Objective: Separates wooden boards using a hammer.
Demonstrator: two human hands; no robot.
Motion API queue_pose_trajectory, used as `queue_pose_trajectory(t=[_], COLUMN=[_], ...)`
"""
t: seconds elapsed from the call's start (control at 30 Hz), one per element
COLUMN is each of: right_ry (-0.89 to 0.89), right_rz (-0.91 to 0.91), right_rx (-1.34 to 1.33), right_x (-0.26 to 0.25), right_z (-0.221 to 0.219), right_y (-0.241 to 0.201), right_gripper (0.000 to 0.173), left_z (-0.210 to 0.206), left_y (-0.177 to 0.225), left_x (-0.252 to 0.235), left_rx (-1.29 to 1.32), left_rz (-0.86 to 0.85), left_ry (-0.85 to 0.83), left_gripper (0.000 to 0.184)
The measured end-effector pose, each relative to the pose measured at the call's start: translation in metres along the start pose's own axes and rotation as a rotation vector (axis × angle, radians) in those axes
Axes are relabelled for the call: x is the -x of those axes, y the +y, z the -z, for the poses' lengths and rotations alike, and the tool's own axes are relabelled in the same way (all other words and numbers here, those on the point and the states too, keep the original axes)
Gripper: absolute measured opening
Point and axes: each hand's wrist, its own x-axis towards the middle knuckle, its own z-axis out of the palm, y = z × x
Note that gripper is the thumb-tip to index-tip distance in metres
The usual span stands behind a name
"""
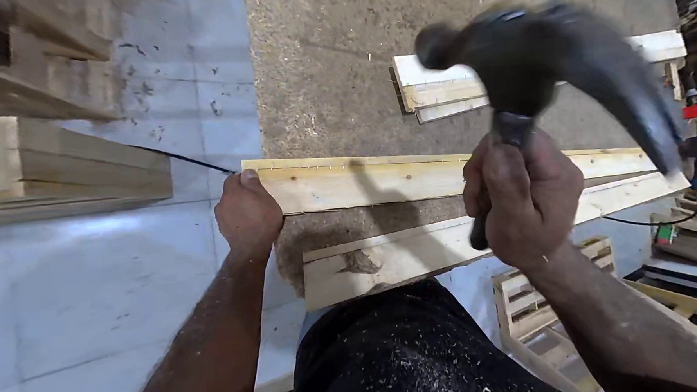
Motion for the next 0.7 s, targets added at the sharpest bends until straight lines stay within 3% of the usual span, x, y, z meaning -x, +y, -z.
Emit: queue_pose_trajectory(t=[0.07,0.1,0.2,0.23,0.3,0.43,0.53,0.63,0.7], right_ry=[0.001,-0.107,-0.670,-0.730,-0.738,-0.504,-0.506,-0.559,-0.588], right_rz=[0.021,-0.055,-0.659,-0.711,-0.681,-0.711,-0.855,-0.961,-0.979], right_rx=[0.022,0.204,0.546,0.606,0.688,0.623,0.478,0.365,0.338], right_x=[0.031,0.052,0.070,0.060,0.046,0.090,0.142,0.195,0.231], right_z=[-0.019,-0.026,-0.026,-0.019,-0.002,0.040,0.058,0.071,0.082], right_y=[0.047,0.079,0.115,0.111,0.101,0.089,0.087,0.089,0.101], right_gripper=[0.047,0.049,0.057,0.061,0.062,0.060,0.059,0.066,0.069], left_z=[0.000,0.000,0.000,0.000,0.003,0.003,0.005,0.008,0.001], left_y=[0.001,0.002,0.003,0.004,0.007,0.010,0.001,0.009,0.034], left_x=[-0.001,-0.002,0.002,0.000,-0.007,-0.004,0.000,0.008,0.031], left_rx=[0.005,0.009,-0.013,-0.023,-0.024,-0.041,-0.136,-0.221,-0.247], left_rz=[0.006,0.012,0.033,0.034,0.024,0.005,-0.021,-0.200,-0.374], left_ry=[0.007,0.008,-0.011,-0.011,0.018,0.017,0.072,0.166,0.182], left_gripper=[0.068,0.068,0.070,0.070,0.069,0.069,0.066,0.067,0.065])
